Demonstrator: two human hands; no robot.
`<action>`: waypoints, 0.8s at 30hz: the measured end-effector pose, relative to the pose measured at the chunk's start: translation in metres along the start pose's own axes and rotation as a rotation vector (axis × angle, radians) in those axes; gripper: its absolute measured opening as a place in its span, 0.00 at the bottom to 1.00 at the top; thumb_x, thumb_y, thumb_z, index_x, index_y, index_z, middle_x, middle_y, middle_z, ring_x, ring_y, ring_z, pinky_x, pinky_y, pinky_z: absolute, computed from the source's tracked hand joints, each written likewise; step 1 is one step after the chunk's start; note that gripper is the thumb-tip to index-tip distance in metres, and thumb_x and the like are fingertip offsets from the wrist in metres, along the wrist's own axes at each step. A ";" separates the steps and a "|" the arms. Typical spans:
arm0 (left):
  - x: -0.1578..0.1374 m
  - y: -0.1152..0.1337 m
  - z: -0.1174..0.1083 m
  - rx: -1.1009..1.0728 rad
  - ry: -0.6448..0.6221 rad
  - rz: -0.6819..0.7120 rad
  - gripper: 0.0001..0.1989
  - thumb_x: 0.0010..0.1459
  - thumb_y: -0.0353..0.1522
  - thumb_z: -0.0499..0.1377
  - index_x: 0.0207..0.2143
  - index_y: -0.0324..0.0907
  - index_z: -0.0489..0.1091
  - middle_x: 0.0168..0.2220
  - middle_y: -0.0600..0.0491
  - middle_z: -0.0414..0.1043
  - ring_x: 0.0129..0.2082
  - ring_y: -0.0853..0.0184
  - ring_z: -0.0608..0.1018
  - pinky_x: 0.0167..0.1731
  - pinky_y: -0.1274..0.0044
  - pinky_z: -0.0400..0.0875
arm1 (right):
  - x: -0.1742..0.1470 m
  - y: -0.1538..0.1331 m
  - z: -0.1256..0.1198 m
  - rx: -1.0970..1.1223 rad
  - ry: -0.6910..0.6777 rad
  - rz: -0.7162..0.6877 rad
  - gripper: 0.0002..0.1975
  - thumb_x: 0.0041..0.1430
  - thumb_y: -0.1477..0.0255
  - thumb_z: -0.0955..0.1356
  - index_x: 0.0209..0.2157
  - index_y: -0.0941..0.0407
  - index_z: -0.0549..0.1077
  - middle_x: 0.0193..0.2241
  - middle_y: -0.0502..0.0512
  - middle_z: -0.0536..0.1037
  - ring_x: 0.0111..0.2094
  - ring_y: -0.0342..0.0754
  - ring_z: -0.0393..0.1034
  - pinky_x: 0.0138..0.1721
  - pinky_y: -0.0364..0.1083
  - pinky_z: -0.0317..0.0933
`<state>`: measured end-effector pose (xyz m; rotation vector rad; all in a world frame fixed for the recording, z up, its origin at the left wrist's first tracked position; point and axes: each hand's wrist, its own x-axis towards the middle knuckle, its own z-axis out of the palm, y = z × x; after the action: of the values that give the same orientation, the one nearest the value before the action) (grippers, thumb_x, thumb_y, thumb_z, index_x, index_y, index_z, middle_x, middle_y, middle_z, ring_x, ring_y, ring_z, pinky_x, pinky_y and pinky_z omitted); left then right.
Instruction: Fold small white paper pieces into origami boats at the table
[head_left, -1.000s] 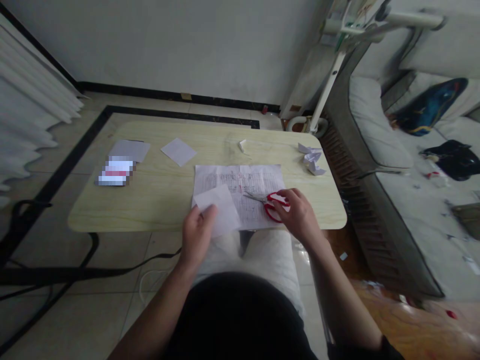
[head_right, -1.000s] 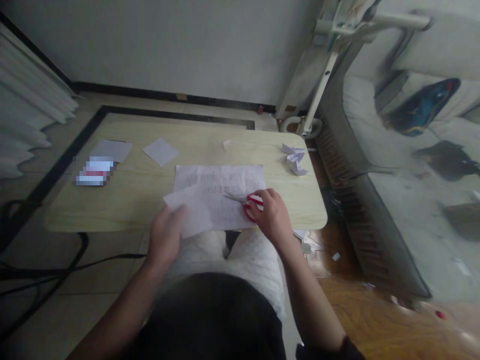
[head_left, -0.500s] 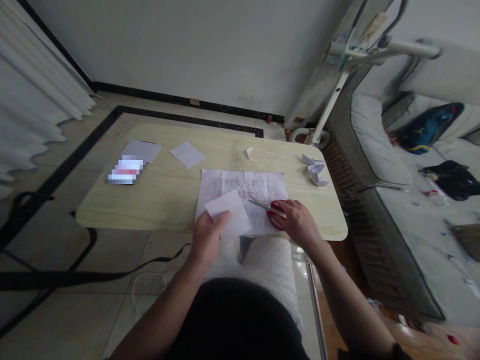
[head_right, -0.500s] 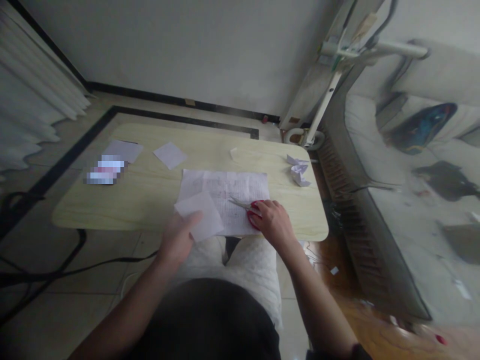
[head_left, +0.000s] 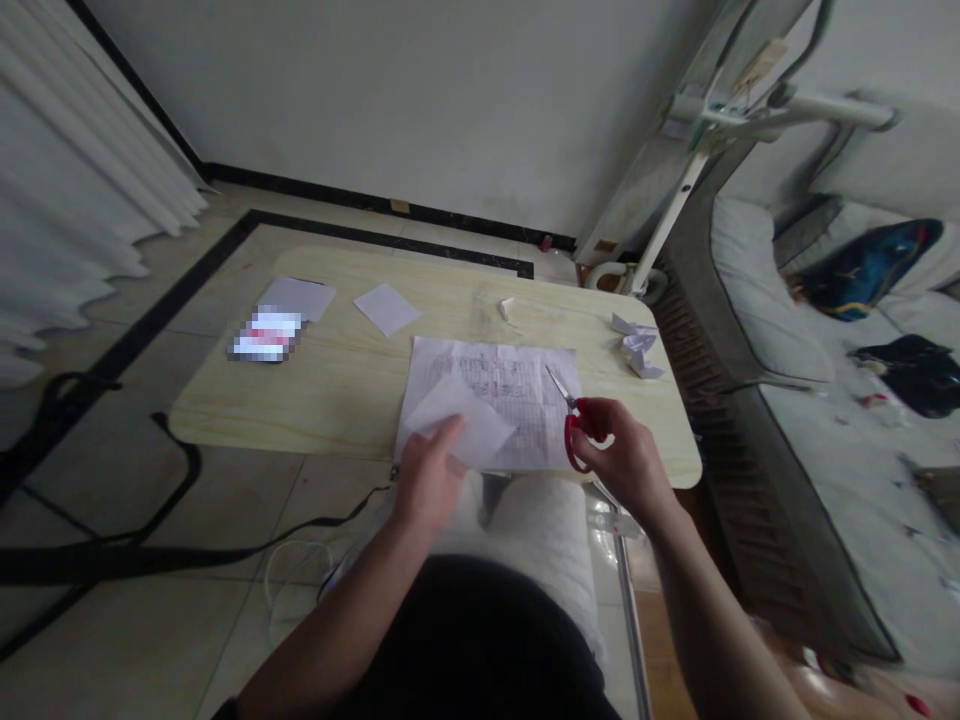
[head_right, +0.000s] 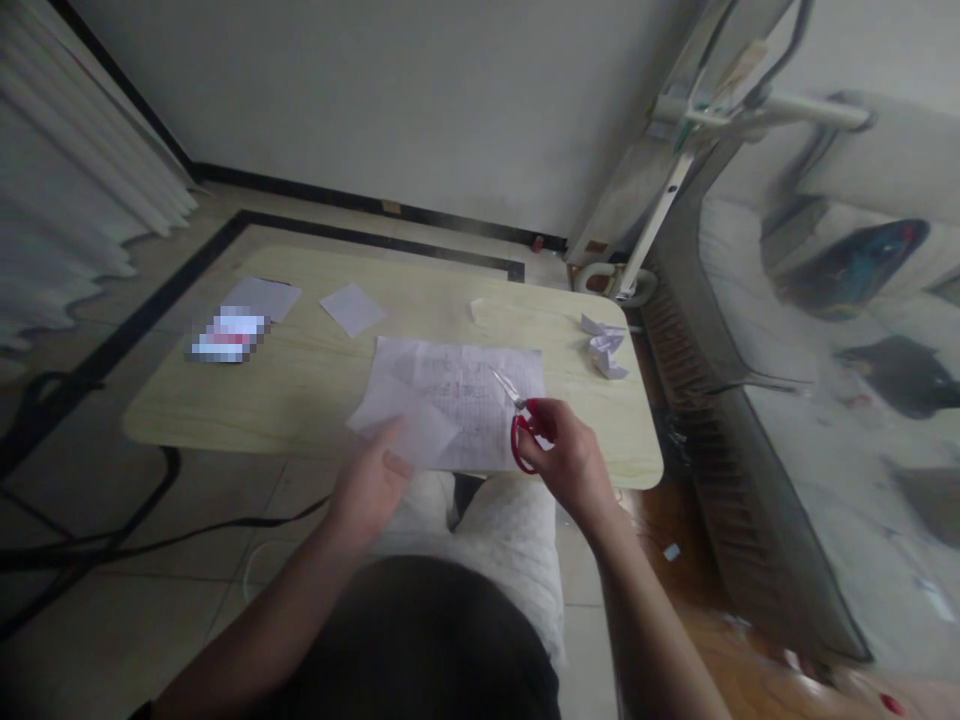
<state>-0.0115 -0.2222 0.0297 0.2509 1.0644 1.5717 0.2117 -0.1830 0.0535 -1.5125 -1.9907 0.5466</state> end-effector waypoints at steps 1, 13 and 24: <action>-0.001 0.001 0.002 -0.053 -0.008 -0.018 0.16 0.49 0.33 0.67 0.42 0.38 0.74 0.40 0.46 0.79 0.43 0.60 0.80 0.41 0.74 0.75 | -0.003 -0.006 -0.001 0.035 0.028 0.005 0.17 0.56 0.65 0.70 0.46 0.58 0.70 0.31 0.56 0.77 0.30 0.48 0.71 0.33 0.48 0.68; -0.020 0.009 0.015 -0.142 -0.101 -0.099 0.20 0.49 0.32 0.66 0.47 0.39 0.73 0.43 0.46 0.79 0.44 0.58 0.79 0.42 0.69 0.74 | -0.013 -0.060 0.003 -0.067 0.014 -0.201 0.17 0.53 0.69 0.71 0.44 0.56 0.67 0.39 0.60 0.74 0.40 0.55 0.70 0.41 0.53 0.66; -0.028 0.006 0.016 -0.122 -0.138 -0.098 0.23 0.51 0.32 0.65 0.51 0.42 0.70 0.45 0.47 0.77 0.49 0.54 0.76 0.46 0.65 0.73 | -0.017 -0.059 0.011 -0.105 0.014 -0.227 0.13 0.56 0.71 0.69 0.43 0.56 0.67 0.39 0.60 0.75 0.43 0.56 0.69 0.43 0.53 0.64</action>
<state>0.0037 -0.2380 0.0538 0.2176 0.8580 1.5031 0.1651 -0.2153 0.0788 -1.3222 -2.1729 0.3410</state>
